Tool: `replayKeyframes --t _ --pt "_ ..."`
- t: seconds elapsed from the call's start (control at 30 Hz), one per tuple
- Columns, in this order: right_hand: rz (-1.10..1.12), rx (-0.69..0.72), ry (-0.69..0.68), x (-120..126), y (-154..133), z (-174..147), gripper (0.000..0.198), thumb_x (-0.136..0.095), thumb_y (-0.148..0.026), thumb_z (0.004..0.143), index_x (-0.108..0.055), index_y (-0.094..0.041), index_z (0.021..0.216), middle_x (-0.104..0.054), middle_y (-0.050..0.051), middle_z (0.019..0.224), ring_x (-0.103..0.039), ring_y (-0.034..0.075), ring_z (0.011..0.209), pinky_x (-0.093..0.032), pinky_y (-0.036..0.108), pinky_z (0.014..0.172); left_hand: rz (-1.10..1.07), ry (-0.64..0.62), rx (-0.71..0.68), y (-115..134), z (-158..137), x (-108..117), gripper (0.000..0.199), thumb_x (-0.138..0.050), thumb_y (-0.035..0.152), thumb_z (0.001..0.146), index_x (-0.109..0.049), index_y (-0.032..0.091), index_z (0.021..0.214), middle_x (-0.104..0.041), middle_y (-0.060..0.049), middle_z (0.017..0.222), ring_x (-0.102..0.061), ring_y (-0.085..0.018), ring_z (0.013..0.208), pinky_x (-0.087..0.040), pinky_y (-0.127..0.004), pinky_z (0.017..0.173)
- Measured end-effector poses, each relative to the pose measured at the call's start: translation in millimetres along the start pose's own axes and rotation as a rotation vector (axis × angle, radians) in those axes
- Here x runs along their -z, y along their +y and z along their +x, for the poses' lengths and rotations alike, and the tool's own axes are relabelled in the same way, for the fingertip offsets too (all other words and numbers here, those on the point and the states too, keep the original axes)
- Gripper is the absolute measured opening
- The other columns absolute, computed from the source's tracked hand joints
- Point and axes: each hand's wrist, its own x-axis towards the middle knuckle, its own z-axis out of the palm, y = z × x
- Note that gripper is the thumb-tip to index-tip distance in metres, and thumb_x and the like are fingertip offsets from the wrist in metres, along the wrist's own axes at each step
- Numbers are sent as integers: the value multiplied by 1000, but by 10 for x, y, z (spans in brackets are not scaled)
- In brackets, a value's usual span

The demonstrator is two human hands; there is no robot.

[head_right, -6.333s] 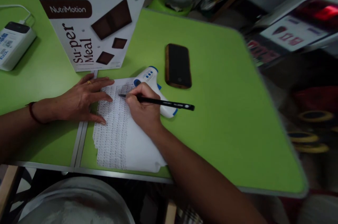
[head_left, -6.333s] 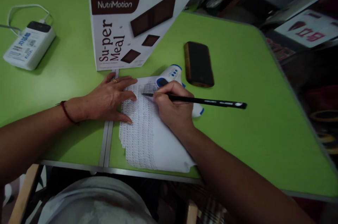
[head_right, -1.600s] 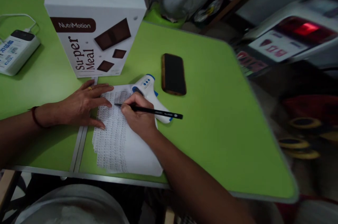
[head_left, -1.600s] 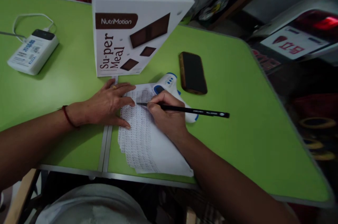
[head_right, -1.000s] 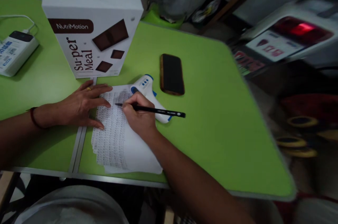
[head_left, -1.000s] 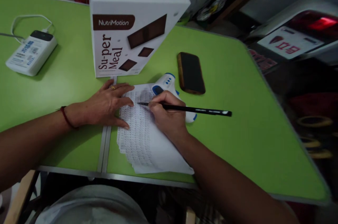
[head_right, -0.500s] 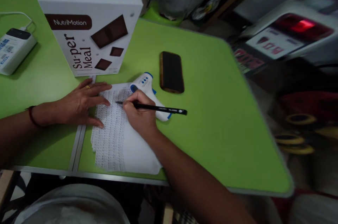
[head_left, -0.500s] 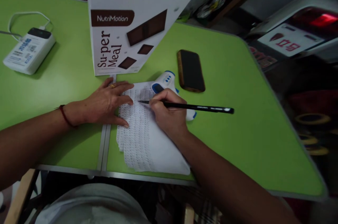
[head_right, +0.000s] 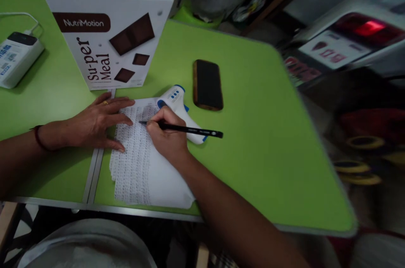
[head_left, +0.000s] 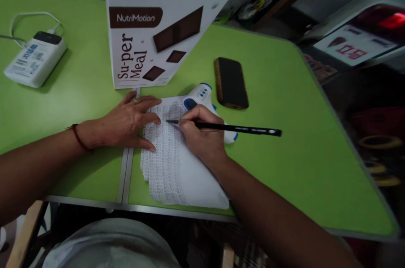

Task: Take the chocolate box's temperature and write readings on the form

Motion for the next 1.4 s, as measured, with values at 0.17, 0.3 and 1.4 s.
replayKeyframes --t 0.17,0.3,1.4 --pt "-9 18 29 13 4 -8 13 -54 -19 67 -48 -24 56 -48 -6 49 -42 11 48 -34 27 47 2 5 -8 -8 -5 -4 62 -78 64 74 -66 20 116 -50 -23 149 -48 -42 138 -27 -70 115" --pt "14 32 17 20 -6 -15 13 -54 -20 68 -50 -24 57 -49 -6 50 -43 12 49 -35 28 48 7 11 -18 -9 -2 -8 63 -78 65 74 -66 20 116 -51 -24 148 -49 -42 137 -27 -70 115" --pt "7 -14 -55 17 -33 -25 12 -55 -20 67 -49 -24 57 -49 -5 51 -40 12 49 -35 28 47 15 -15 12 16 7 7 62 -80 63 73 -66 21 116 -50 -22 150 -49 -41 138 -27 -67 116"
